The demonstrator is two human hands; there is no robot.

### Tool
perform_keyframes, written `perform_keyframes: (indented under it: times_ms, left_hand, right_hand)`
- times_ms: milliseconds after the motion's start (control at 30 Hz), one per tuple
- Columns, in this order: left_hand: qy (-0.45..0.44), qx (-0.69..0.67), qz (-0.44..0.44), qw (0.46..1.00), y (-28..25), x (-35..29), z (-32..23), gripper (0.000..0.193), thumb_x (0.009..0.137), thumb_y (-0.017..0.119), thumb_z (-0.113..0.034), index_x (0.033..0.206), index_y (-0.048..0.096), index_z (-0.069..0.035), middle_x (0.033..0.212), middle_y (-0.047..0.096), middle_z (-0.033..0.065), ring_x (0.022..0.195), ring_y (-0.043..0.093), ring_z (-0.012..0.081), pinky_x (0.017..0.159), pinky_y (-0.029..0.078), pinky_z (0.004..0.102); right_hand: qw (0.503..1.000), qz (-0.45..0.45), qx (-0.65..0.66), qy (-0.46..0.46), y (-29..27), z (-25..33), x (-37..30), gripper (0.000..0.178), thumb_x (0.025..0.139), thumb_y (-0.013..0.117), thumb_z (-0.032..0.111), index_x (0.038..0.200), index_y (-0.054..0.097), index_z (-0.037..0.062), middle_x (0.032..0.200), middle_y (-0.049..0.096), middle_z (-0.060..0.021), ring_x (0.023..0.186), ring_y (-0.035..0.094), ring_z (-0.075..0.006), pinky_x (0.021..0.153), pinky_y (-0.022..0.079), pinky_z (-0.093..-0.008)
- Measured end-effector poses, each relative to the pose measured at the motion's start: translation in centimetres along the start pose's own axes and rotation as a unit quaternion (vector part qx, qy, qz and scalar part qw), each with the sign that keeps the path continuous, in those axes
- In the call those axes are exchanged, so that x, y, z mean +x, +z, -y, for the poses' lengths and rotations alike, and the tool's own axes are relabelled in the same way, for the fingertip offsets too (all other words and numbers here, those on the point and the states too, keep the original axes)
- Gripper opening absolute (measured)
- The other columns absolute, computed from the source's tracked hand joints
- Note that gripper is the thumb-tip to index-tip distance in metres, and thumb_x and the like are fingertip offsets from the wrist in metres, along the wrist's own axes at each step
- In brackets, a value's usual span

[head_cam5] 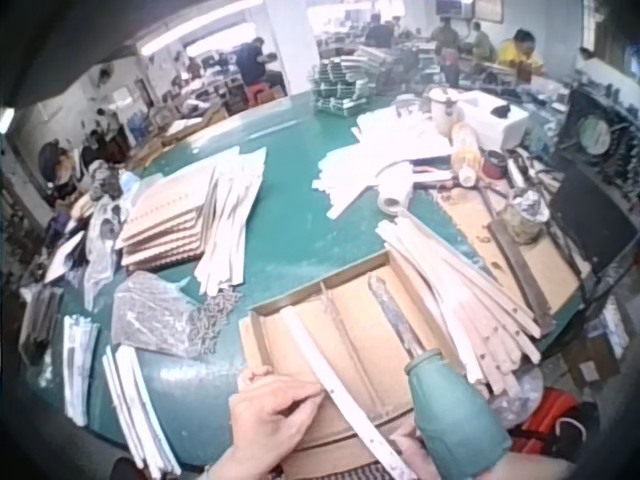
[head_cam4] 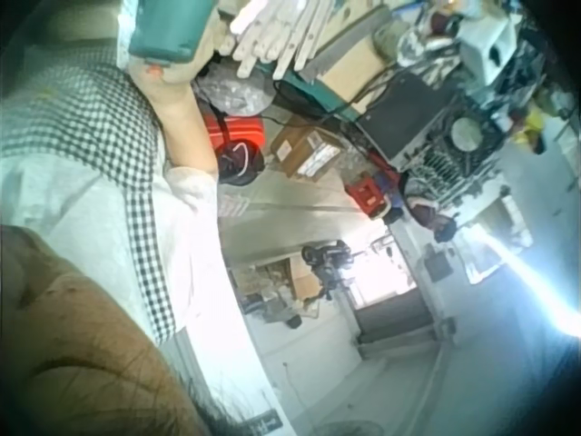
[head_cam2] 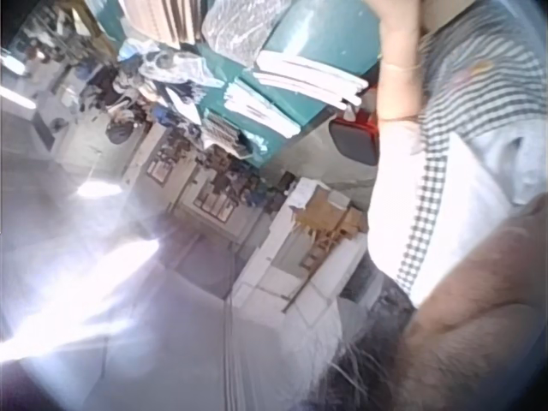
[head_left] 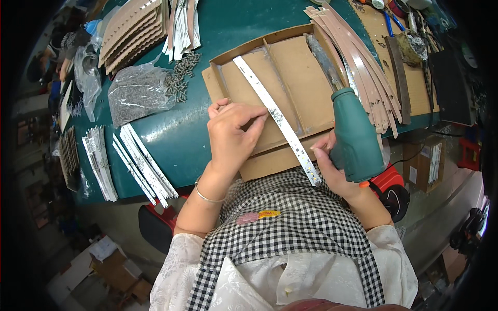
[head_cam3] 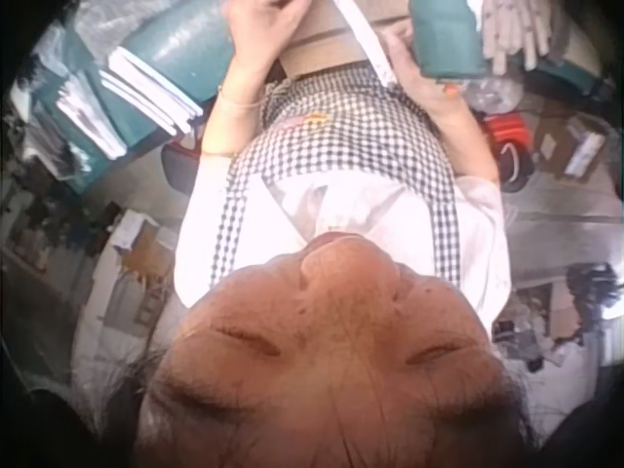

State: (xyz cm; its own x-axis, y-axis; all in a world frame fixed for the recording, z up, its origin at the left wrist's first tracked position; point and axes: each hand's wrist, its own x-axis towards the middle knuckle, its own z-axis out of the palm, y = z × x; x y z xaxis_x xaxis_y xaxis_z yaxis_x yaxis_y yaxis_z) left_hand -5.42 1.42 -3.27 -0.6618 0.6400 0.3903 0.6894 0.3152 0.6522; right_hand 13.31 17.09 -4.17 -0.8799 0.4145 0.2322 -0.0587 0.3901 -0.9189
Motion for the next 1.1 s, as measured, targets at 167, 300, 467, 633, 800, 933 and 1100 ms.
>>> perform_keyframes:
  times_ms: [167, 300, 467, 633, 800, 933, 1100]
  left_hand:
    - [-0.004, 0.049, 0.023, 0.999, 0.4, 0.1, -0.1, 0.009, 0.079, 0.08, -0.005, 0.083, 0.076, -0.013, 0.079, 0.074, -0.0014, 0.076, 0.068, 0.0137, 0.101, 0.034, 0.0455]
    - [-0.008, 0.061, 0.038, 0.997, 0.2, -0.2, 0.2, 0.01, 0.08, 0.079, -0.005, 0.086, 0.078, -0.013, 0.083, 0.075, -0.0024, 0.079, 0.069, 0.0128, 0.104, 0.033, 0.0459]
    - [-0.013, 0.064, 0.041, 0.997, 0.2, -0.1, 0.3, 0.011, 0.079, 0.08, -0.005, 0.086, 0.078, -0.014, 0.082, 0.075, -0.0028, 0.08, 0.068, 0.0122, 0.104, 0.032, 0.0447]
    - [-0.008, 0.073, 0.042, 0.996, 0.2, -0.1, 0.3, 0.013, 0.077, 0.081, -0.005, 0.085, 0.078, -0.015, 0.081, 0.074, -0.0035, 0.082, 0.067, 0.0121, 0.104, 0.031, 0.0451]
    - [0.035, 0.087, 0.025, 0.995, 0.4, -0.2, 0.5, 0.015, 0.074, 0.082, -0.005, 0.084, 0.078, -0.016, 0.079, 0.071, -0.0039, 0.082, 0.065, 0.0135, 0.105, 0.029, 0.0484]
    - [0.059, 0.104, 0.013, 0.993, 0.5, 0.0, 0.1, 0.014, 0.074, 0.082, -0.005, 0.082, 0.077, -0.016, 0.078, 0.069, -0.004, 0.082, 0.063, 0.0137, 0.105, 0.029, 0.05]
    - [0.047, 0.086, 0.021, 0.995, 0.4, 0.4, 0.4, 0.014, 0.073, 0.082, -0.006, 0.082, 0.076, -0.015, 0.077, 0.068, -0.0037, 0.081, 0.063, 0.014, 0.105, 0.03, 0.0494]
  right_hand:
    - [0.999, 0.034, -0.009, 0.039, -0.5, -1.7, -2.1, 0.017, 0.089, 0.067, -0.004, 0.103, 0.058, -0.0003, 0.085, 0.061, -0.0039, 0.073, 0.06, -0.0102, 0.062, 0.047, -0.0242]
    - [0.997, 0.059, -0.038, 0.034, -0.9, -1.6, -2.3, 0.053, 0.08, 0.078, 0.007, 0.125, 0.054, -0.0067, 0.099, 0.071, -0.0111, 0.08, 0.072, -0.0234, 0.072, 0.057, -0.0335]
    - [0.996, 0.058, 0.009, 0.063, -0.6, -1.1, -2.0, 0.071, 0.078, 0.079, 0.007, 0.137, 0.043, -0.0084, 0.105, 0.071, -0.0134, 0.086, 0.074, -0.0256, 0.078, 0.058, -0.0343]
    - [0.995, 0.015, 0.064, 0.073, 0.4, -0.7, -1.3, 0.035, 0.081, 0.075, -0.004, 0.112, 0.057, -0.0039, 0.089, 0.066, -0.008, 0.073, 0.066, -0.0138, 0.063, 0.051, -0.0271]
    - [0.992, 0.006, 0.117, 0.049, 0.7, -0.5, -0.5, 0.028, 0.083, 0.071, -0.011, 0.106, 0.059, -0.0022, 0.079, 0.062, -0.0041, 0.07, 0.062, -0.0091, 0.062, 0.049, -0.0257]
    - [0.991, 0.012, 0.12, 0.063, 0.6, -0.3, -0.3, 0.029, 0.083, 0.07, -0.011, 0.107, 0.058, -0.002, 0.079, 0.062, -0.0032, 0.071, 0.061, -0.0088, 0.064, 0.049, -0.0256]
    - [0.988, 0.005, 0.136, 0.073, 0.6, -0.3, -0.4, 0.029, 0.083, 0.07, -0.012, 0.107, 0.058, -0.0021, 0.08, 0.063, -0.0032, 0.071, 0.061, -0.0086, 0.064, 0.049, -0.0252]
